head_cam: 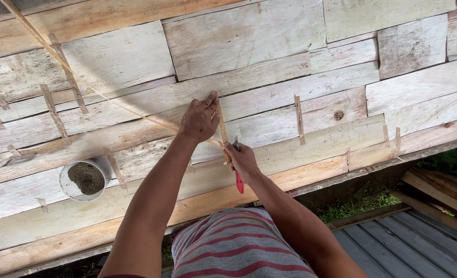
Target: The person is cutting thin strips of wood veneer using a utility knife and applying them to a larger wooden panel.
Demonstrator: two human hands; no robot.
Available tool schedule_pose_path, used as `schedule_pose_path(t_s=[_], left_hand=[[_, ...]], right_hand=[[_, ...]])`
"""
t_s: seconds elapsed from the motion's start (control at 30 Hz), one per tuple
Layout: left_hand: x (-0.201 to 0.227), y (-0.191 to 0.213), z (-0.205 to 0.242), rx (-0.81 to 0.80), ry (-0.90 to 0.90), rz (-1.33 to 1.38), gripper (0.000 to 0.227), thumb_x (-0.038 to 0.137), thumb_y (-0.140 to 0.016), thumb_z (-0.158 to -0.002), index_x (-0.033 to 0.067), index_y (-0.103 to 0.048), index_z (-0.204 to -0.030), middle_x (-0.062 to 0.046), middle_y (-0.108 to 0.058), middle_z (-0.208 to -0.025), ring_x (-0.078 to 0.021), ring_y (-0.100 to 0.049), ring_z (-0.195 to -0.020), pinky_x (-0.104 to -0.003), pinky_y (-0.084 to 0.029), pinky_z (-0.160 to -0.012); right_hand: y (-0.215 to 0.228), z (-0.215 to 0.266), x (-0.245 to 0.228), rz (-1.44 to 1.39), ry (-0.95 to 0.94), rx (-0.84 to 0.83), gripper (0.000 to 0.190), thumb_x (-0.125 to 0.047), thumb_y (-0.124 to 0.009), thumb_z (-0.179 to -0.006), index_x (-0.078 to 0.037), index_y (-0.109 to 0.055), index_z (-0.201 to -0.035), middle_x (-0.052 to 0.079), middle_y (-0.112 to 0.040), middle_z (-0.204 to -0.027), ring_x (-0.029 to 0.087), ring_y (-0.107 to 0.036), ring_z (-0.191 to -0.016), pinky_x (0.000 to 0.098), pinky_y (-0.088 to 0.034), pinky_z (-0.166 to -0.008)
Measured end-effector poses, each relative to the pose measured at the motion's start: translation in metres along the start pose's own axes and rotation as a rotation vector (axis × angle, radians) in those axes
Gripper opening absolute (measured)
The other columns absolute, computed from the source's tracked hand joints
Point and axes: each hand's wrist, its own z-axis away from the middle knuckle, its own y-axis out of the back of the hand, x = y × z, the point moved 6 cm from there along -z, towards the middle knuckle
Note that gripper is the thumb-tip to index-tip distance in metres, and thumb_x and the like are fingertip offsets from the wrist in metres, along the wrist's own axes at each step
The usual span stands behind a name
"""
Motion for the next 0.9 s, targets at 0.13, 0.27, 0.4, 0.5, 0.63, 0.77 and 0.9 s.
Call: schedule_pose_path(t_s=[0.13,0.27,0.4,0.5,0.63,0.77,0.9], left_hand=[[-0.001,-0.009,0.001,-0.015,0.008,-0.048,0.071,0.050,-0.070,-0.087,0.0183,-0.056,-0.150,-0.001,-0.047,-0.160,-0.0225,-0.056,-0.102,-0.029,-0.050,-0.093],[0.002,-0.008,0.003,-0.008,0.023,-0.106,0.077,0.053,-0.075,-0.084,0.0181,-0.055,-0.151,0.001,-0.047,-0.160,-0.0228,-0.055,-0.104,-0.028,-0.051,-0.094],[0.001,-0.015,0.005,-0.023,0.059,-0.112,0.084,0.053,-0.076,-0.082,0.0182,-0.050,-0.154,0.004,-0.043,-0.163,-0.0229,-0.052,-0.107,-0.029,-0.052,-0.094],[0.012,-0.003,0.006,-0.062,0.112,-0.114,0.100,0.056,-0.080,-0.075,0.0194,-0.040,-0.159,0.007,-0.034,-0.167,-0.0240,-0.049,-0.110,-0.033,-0.053,-0.095],[0.023,0.013,0.007,-0.116,0.161,-0.133,0.099,0.057,-0.076,-0.078,0.0220,-0.034,-0.161,0.010,-0.029,-0.169,-0.0226,-0.047,-0.114,-0.034,-0.050,-0.098],[0.029,0.023,0.011,-0.200,0.197,-0.134,0.106,0.060,-0.076,-0.079,0.0230,-0.025,-0.164,0.010,-0.019,-0.172,-0.0224,-0.044,-0.116,-0.036,-0.046,-0.099],[0.030,0.027,0.013,-0.219,0.195,-0.122,0.109,0.062,-0.075,-0.080,0.0217,-0.021,-0.165,0.009,-0.014,-0.173,-0.0225,-0.042,-0.117,-0.036,-0.044,-0.099]], right_hand=[[0.006,-0.002,0.009,0.007,0.003,0.032,0.035,-0.037,-0.076,-0.095,-0.005,-0.072,-0.082,0.008,-0.058,-0.059,0.012,-0.056,-0.048,0.0260,-0.048,-0.044],[0.011,-0.001,0.004,0.069,0.009,0.073,0.034,-0.035,-0.076,-0.094,-0.004,-0.074,-0.081,0.009,-0.059,-0.057,0.013,-0.056,-0.044,0.0275,-0.049,-0.041],[0.010,-0.002,0.003,0.151,-0.019,0.058,0.034,-0.037,-0.075,-0.094,-0.005,-0.076,-0.082,0.011,-0.062,-0.059,0.015,-0.059,-0.045,0.0265,-0.052,-0.042],[0.008,0.002,-0.003,0.178,-0.041,0.059,0.033,-0.037,-0.074,-0.094,-0.005,-0.076,-0.084,0.010,-0.063,-0.060,0.014,-0.058,-0.044,0.0259,-0.053,-0.043],[0.009,0.006,-0.009,0.208,-0.030,0.068,0.033,-0.035,-0.074,-0.093,-0.004,-0.076,-0.083,0.011,-0.063,-0.059,0.015,-0.058,-0.044,0.0270,-0.053,-0.042],[0.012,0.009,-0.014,0.334,0.014,0.029,0.036,-0.040,-0.073,-0.094,-0.005,-0.074,-0.086,0.011,-0.064,-0.060,0.016,-0.061,-0.045,0.0288,-0.055,-0.046],[0.020,0.044,-0.060,0.595,0.094,0.008,0.038,-0.043,-0.063,-0.100,-0.010,-0.066,-0.117,0.016,-0.068,-0.085,0.029,-0.070,-0.076,0.0427,-0.056,-0.068]])
